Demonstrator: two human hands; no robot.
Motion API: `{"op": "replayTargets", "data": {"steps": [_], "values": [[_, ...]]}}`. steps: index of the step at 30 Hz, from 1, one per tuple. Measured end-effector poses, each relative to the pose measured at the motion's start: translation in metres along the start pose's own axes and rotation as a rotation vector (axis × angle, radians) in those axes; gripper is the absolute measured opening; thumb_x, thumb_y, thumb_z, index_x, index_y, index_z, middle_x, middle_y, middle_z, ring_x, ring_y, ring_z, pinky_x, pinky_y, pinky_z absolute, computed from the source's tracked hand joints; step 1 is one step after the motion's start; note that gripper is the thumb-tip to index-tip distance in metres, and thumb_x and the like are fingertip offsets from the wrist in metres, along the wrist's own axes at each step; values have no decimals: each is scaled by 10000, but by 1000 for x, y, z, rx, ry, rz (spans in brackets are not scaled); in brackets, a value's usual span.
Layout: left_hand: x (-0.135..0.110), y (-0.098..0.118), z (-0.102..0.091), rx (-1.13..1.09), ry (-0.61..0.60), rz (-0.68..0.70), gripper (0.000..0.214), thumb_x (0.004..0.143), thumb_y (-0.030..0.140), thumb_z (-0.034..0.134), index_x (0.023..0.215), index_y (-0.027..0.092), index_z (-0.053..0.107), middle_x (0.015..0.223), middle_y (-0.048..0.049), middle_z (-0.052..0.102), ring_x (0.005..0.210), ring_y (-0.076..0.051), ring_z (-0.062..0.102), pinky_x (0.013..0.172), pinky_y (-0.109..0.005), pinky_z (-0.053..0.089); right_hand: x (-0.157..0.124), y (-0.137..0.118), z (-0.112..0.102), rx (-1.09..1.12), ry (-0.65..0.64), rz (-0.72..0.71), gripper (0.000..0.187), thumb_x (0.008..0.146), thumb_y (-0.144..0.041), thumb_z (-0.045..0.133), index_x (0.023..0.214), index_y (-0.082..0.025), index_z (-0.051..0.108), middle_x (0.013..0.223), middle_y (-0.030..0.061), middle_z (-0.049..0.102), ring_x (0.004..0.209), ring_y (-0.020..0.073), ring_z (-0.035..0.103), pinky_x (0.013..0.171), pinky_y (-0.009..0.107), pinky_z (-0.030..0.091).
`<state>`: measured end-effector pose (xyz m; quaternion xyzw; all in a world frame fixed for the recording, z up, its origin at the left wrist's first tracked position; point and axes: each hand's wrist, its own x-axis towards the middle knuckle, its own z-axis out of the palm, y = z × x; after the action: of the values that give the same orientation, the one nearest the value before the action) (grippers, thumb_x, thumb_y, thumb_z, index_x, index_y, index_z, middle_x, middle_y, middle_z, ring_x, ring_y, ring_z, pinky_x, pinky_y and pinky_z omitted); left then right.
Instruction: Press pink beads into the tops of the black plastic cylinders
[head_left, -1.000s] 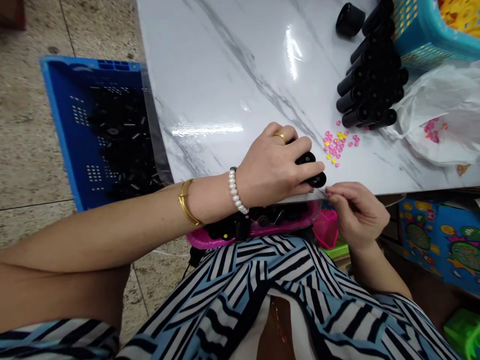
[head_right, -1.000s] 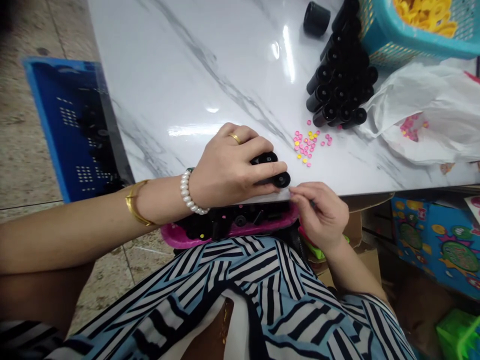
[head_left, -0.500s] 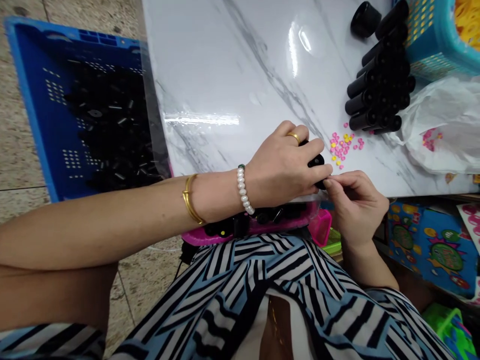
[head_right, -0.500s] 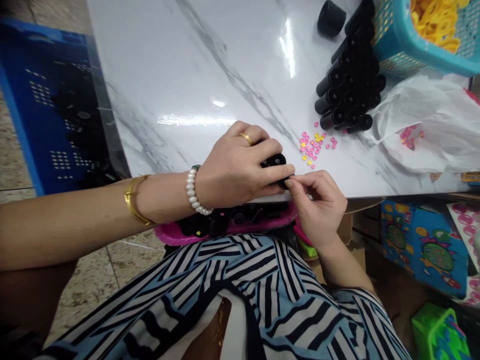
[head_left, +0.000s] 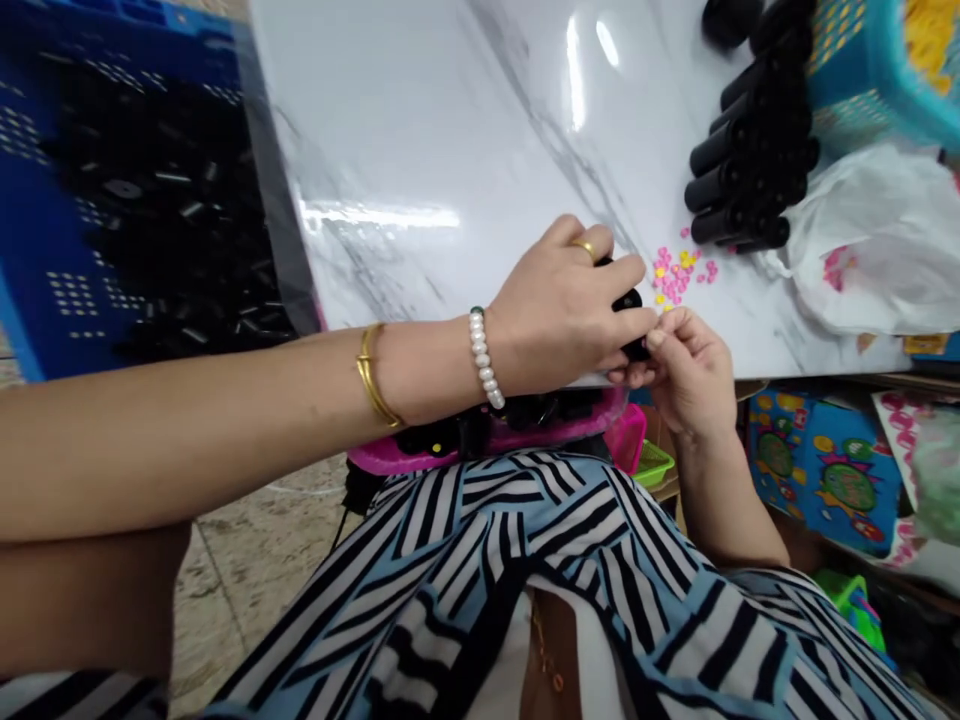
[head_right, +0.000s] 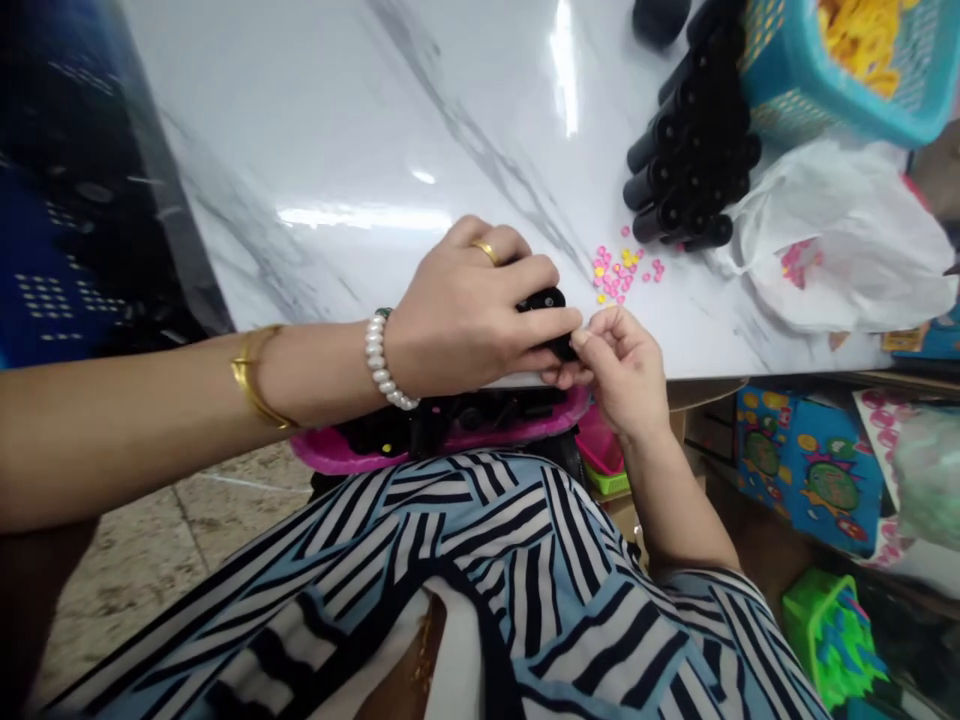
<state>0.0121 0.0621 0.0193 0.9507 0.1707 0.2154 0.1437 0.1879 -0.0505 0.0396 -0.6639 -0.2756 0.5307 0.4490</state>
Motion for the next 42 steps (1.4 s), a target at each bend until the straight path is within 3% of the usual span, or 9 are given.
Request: {"op": "replayTargets", "data": {"steps": [7, 11, 19, 27, 33, 36, 39, 42], "values": [[0, -2, 2, 45, 35, 30, 411, 1019, 572, 461, 1100, 251, 705, 1094, -95, 640, 1047, -352, 576, 816, -519, 428, 6, 3, 2, 5, 12, -42, 318, 818, -364, 788, 815, -240, 495, 588, -110, 548, 429, 86, 611, 518, 251, 609], [-1, -2, 9, 67, 74, 40, 419, 934, 652, 598, 1108, 291, 718, 1057, -71, 650, 991, -287, 534, 803, -441, 385, 3, 4, 0, 32, -22, 3, 395, 785, -409, 829, 837, -239, 476, 586, -121, 548, 456, 80, 618, 599, 291, 661], [-1, -3, 11, 82, 135, 47, 317, 926, 544, 678, 1103, 288, 737, 1079, -75, 671, 991, -268, 529, 821, -412, 332, 4, 2, -9, 74, -125, 32, 352, 813, -385, 813, 892, -234, 505, 687, -92, 653, 578, 83, 669, 790, 356, 684], [0, -2, 8, 55, 62, 27, 371, 966, 584, 582, 1189, 317, 709, 1108, -72, 655, 1038, -327, 578, 835, -462, 408, 2, -9, -7, 2, -76, 112, 360, 757, -351, 862, 930, -208, 581, 635, -59, 692, 544, 105, 686, 694, 313, 680], [7, -6, -10, 30, -9, 32, 553, 1029, 619, 369, 1127, 211, 730, 1116, -141, 642, 1111, -435, 581, 861, -577, 425, 9, -24, -5, -15, -92, 111, 420, 714, -398, 896, 929, -206, 591, 658, -37, 711, 569, 138, 727, 665, 308, 670], [5, -6, -6, 46, 13, 49, 503, 988, 639, 490, 1170, 232, 724, 1103, -128, 650, 1074, -395, 584, 832, -523, 425, 6, -17, -3, -36, -80, 100, 438, 716, -442, 885, 927, -220, 572, 615, -62, 681, 520, 148, 713, 597, 309, 664], [-1, -5, 4, 87, 39, 80, 383, 950, 549, 632, 1216, 284, 704, 1079, -90, 665, 1019, -315, 583, 801, -438, 410, -1, -6, -1, -116, -55, 76, 393, 771, -449, 826, 970, -229, 568, 579, -74, 668, 503, 152, 716, 525, 249, 630], [-6, -9, 7, 117, 96, 175, 377, 1010, 416, 569, 1370, 309, 609, 1026, -70, 692, 939, -254, 579, 771, -382, 397, -2, 0, 3, -209, -40, 40, 344, 821, -424, 759, 1030, -220, 577, 594, -59, 688, 516, 168, 734, 503, 224, 608]]}}
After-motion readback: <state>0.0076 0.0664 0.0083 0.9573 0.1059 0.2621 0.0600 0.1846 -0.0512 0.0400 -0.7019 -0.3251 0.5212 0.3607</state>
